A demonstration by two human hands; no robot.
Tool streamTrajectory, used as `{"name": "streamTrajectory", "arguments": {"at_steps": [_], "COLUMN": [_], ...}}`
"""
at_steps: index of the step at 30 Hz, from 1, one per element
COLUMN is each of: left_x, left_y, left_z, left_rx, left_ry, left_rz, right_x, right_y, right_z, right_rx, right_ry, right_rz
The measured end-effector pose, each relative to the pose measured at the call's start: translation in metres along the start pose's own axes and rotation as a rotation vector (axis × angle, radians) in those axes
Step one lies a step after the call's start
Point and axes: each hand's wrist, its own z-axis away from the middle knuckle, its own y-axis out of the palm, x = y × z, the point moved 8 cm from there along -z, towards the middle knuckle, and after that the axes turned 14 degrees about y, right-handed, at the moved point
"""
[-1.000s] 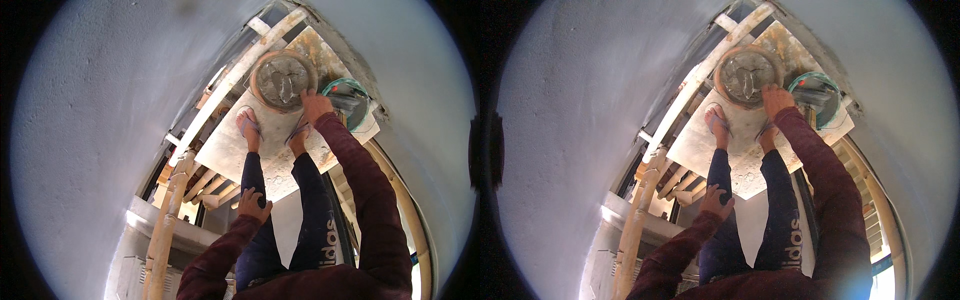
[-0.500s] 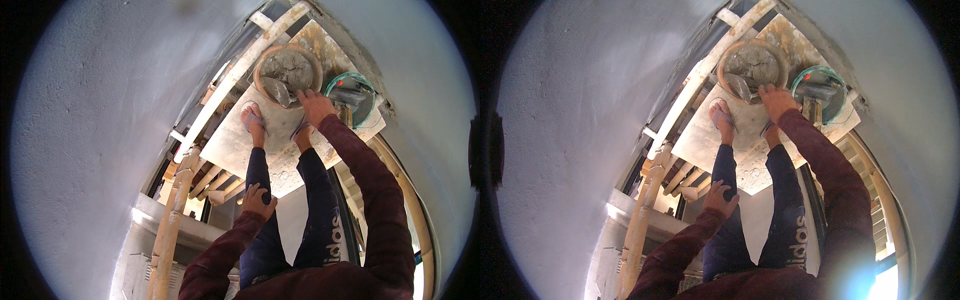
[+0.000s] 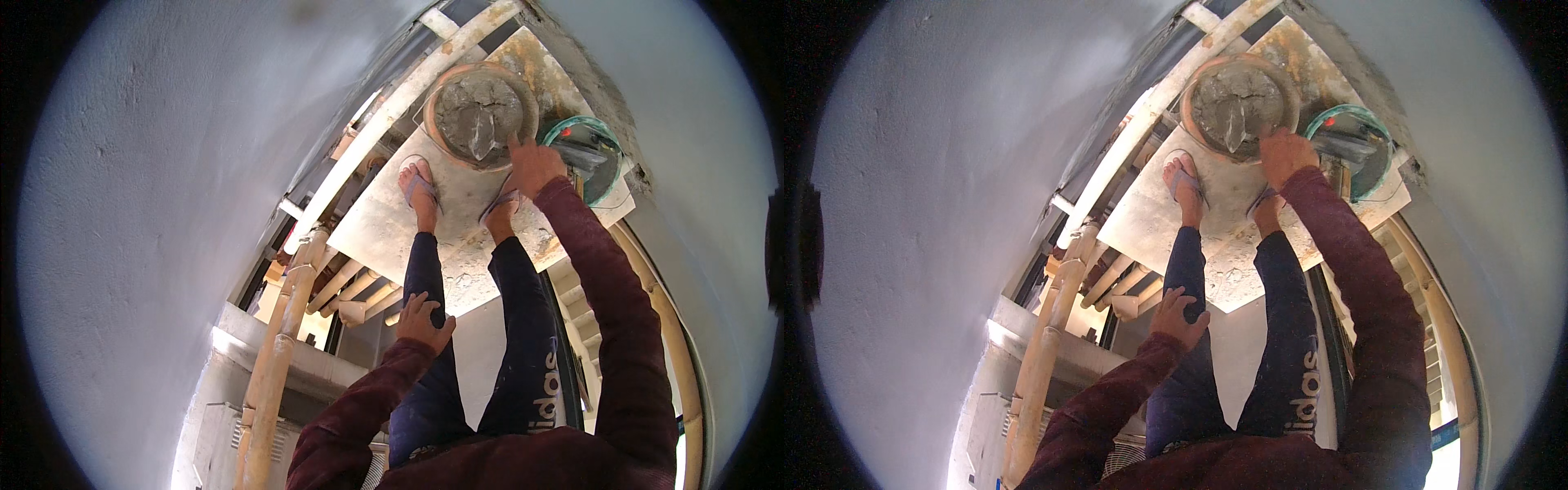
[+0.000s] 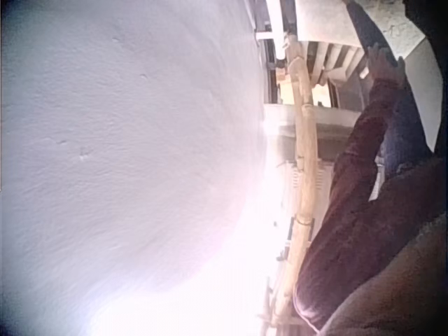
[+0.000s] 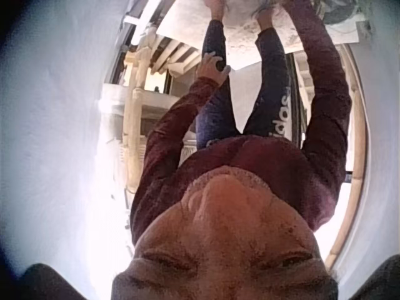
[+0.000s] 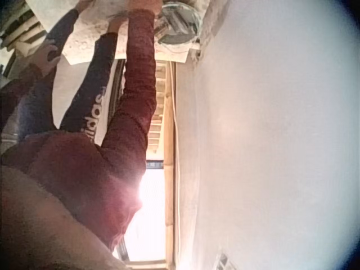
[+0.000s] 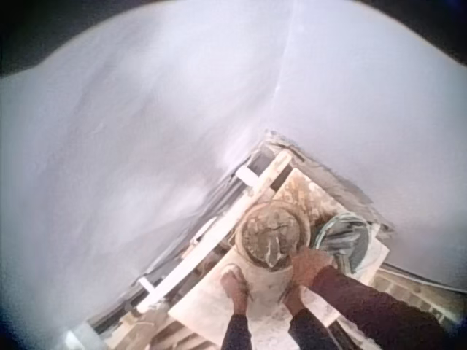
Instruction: The person scoops plaster from a bucket with a trowel and applies it to a lattice-style wall, smoothing the surface. The person also uses a brush to clean or spread material on the wall and repeatedly returns to the bucket to gather more plaster.
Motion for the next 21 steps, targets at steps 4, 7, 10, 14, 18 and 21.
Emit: {"name": "streamTrajectory", "arguments": {"at_steps": [4, 7, 10, 14, 18, 21], "left_x": [-0.005, -0.007, -0.003, -0.004, -0.006, -0.005], "left_y": [0.001, -0.001, 0.001, 0.001, 0.0, 0.0], "left_z": [-0.002, -0.001, 0.001, 0.001, -0.001, -0.001], "left_rx": [0.085, 0.062, -0.031, -0.049, -0.043, -0.047], "left_ry": [-0.021, -0.01, 0.018, 0.021, 0.051, 0.05], "left_rz": [-0.036, -0.028, 0.0, -0.015, -0.015, -0.013], "right_x": [0.004, 0.003, -0.01, -0.014, -0.004, 0.001], "right_y": [0.005, 0.027, 0.037, 0.019, 0.039, 0.054], "right_z": [-0.028, -0.033, -0.017, -0.008, -0.043, -0.039], "right_rx": [0.026, 0.095, 0.012, -0.017, 0.053, 0.185], "right_ry": [0.021, 0.037, 0.009, 0.068, 0.084, 0.125], "right_rz": [-0.083, -0.117, -0.128, -0.177, -0.307, -0.268]}}
